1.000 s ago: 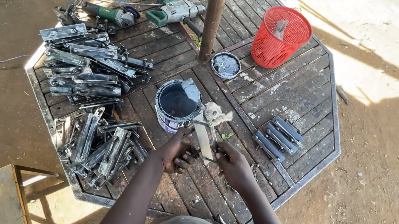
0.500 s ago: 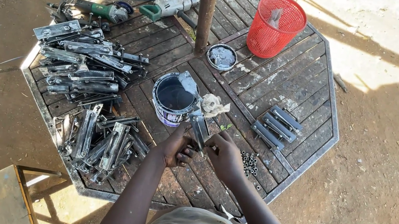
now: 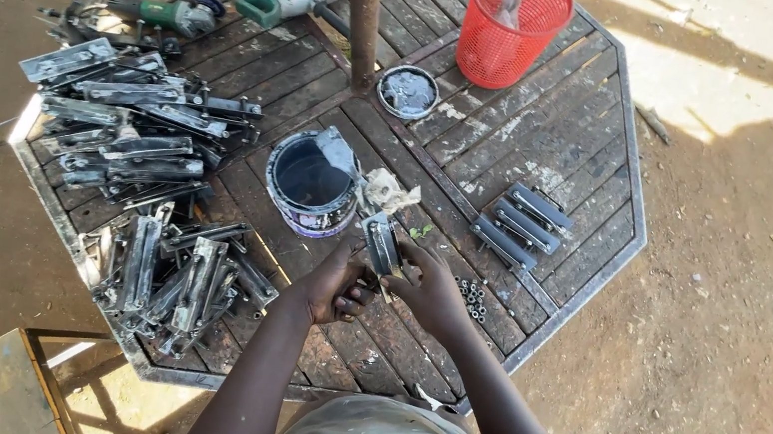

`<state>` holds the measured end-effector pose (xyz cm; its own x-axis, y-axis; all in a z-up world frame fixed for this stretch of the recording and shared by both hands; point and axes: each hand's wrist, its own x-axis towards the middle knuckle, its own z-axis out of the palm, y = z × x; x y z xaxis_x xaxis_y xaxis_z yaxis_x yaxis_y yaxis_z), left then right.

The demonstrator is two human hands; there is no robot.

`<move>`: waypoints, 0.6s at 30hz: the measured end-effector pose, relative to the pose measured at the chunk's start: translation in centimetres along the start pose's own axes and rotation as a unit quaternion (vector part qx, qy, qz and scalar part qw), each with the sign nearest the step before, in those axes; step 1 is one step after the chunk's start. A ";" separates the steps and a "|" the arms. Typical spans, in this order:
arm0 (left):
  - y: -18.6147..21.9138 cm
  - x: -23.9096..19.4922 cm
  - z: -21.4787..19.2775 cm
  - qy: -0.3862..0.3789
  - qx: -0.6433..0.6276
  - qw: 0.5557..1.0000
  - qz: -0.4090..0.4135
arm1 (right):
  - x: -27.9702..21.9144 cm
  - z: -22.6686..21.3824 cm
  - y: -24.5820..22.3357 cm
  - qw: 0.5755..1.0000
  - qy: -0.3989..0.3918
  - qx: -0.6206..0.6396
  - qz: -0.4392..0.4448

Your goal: Applying black sealant to metal brackets using a rag on a workshop table.

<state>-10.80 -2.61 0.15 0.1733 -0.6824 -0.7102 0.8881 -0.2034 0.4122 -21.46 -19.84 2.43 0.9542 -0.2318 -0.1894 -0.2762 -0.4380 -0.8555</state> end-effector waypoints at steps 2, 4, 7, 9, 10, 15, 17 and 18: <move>-0.5 0.7 -0.1 -0.001 -0.002 1.000 -0.016 | -0.3 -0.7 0.3 1.000 -0.013 -0.011 0.003; -0.9 1.7 -0.3 -0.003 -0.002 0.999 -0.032 | -0.6 -1.6 0.2 0.999 -0.024 -0.021 0.005; -1.4 3.4 0.2 0.002 0.012 0.999 -0.048 | -0.7 -2.9 0.5 0.998 -0.038 -0.029 0.028; -1.3 3.8 1.2 0.002 -0.020 0.998 -0.063 | -0.2 -3.4 1.7 0.998 -0.038 -0.027 0.048; -1.1 4.1 1.8 0.001 -0.020 0.998 -0.067 | 0.0 -4.1 2.1 0.998 -0.037 -0.026 0.052; -1.3 7.9 2.9 0.017 0.034 0.994 -0.102 | 1.1 -8.1 0.6 0.993 -0.060 -0.050 0.093; -0.9 9.1 3.7 0.050 0.064 0.990 -0.112 | 1.9 -9.0 2.7 0.989 -0.069 -0.055 0.117; -0.7 9.7 4.1 0.082 0.095 0.985 -0.117 | 2.4 -9.5 3.8 0.986 -0.076 -0.062 0.136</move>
<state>-11.51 -11.92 -4.70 0.0534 -0.4812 -0.8750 0.8192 -0.4799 0.3139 -21.33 -30.33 3.29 0.8461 -0.2263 -0.4826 -0.5277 -0.4833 -0.6985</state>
